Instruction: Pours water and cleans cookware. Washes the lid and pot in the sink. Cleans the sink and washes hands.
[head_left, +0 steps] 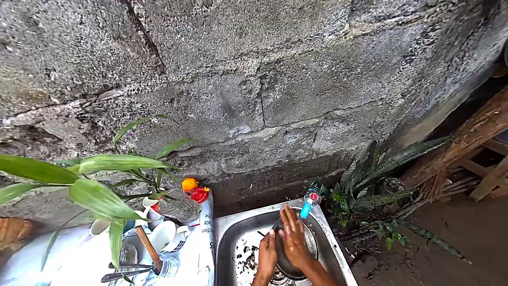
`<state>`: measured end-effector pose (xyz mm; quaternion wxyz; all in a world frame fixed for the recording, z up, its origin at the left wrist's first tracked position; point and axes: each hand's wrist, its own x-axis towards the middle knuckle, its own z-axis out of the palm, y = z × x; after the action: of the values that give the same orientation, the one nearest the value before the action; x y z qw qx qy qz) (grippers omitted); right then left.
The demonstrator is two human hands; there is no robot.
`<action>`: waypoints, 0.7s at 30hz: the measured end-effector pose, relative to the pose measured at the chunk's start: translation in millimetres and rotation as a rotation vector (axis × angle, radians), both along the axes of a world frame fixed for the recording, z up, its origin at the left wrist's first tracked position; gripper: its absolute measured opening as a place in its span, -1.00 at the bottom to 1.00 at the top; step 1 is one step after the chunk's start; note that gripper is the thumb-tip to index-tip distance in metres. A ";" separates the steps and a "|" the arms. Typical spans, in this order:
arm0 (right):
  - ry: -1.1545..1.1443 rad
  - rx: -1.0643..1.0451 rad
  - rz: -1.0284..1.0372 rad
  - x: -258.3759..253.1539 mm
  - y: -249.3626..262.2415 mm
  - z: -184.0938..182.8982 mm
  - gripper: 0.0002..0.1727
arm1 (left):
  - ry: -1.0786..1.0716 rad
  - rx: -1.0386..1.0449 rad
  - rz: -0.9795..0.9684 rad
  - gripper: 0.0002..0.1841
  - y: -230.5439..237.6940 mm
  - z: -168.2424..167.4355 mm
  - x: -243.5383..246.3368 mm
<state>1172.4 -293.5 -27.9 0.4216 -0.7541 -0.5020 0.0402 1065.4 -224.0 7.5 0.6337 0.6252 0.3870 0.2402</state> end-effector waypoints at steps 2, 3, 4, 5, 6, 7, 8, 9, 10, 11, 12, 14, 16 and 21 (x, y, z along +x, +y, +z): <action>-0.073 -0.061 0.128 -27.1 -5.0 7.2 -0.35 | -0.074 -0.123 0.169 -0.42 4.9 -1.7 7.5; -0.113 -0.120 0.175 -28.6 -9.7 6.7 -0.35 | -0.100 -0.166 0.252 -0.41 7.0 -2.2 8.0; -0.163 -0.162 0.165 -23.6 -12.6 3.9 -0.37 | -0.117 -0.192 0.312 -0.41 6.4 -3.9 6.7; -0.196 -0.193 0.109 -14.7 -11.8 2.5 -0.36 | -0.116 -0.187 0.340 -0.41 4.2 -6.4 5.9; -0.204 -0.242 0.035 -8.0 -8.8 3.4 -0.33 | -0.095 -0.158 0.341 -0.42 1.1 -9.2 5.9; -0.184 -0.285 -0.015 -7.9 -5.8 5.8 -0.30 | -0.057 -0.110 0.325 -0.43 -1.3 -11.4 5.6; -0.164 -0.268 -0.013 -13.7 -5.7 6.8 -0.29 | -0.016 -0.051 0.296 -0.43 -1.3 -12.2 4.9; -0.152 -0.225 0.057 -22.3 -10.3 8.6 -0.31 | 0.015 0.006 0.266 -0.44 2.1 -11.2 4.9; -0.159 -0.199 0.170 -29.0 -17.3 10.4 -0.34 | 0.037 0.067 0.243 -0.45 9.6 -8.6 5.5; -0.200 -0.203 0.261 -30.5 -24.8 8.6 -0.35 | 0.053 0.126 0.238 -0.45 17.6 -6.0 4.2; -0.249 -0.217 0.288 -26.0 -31.4 5.0 -0.37 | 0.072 0.163 0.243 -0.46 23.4 -3.3 0.7; -0.301 -0.270 0.163 -1.8 -35.1 1.1 -0.36 | 0.123 0.191 0.257 -0.47 28.0 -1.1 -2.1; -0.312 -0.355 -0.030 12.7 -24.9 6.4 -0.29 | 0.154 0.191 0.221 -0.47 23.6 -5.8 3.5; -0.333 -0.272 0.143 -19.5 -52.9 -2.3 -0.38 | 0.197 0.265 0.076 -0.50 32.0 -9.9 9.5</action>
<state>1152.9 -346.4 -30.2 0.2236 -0.7627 -0.6068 0.0124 1074.9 -192.0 -2.4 0.4953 0.7087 0.4354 0.2507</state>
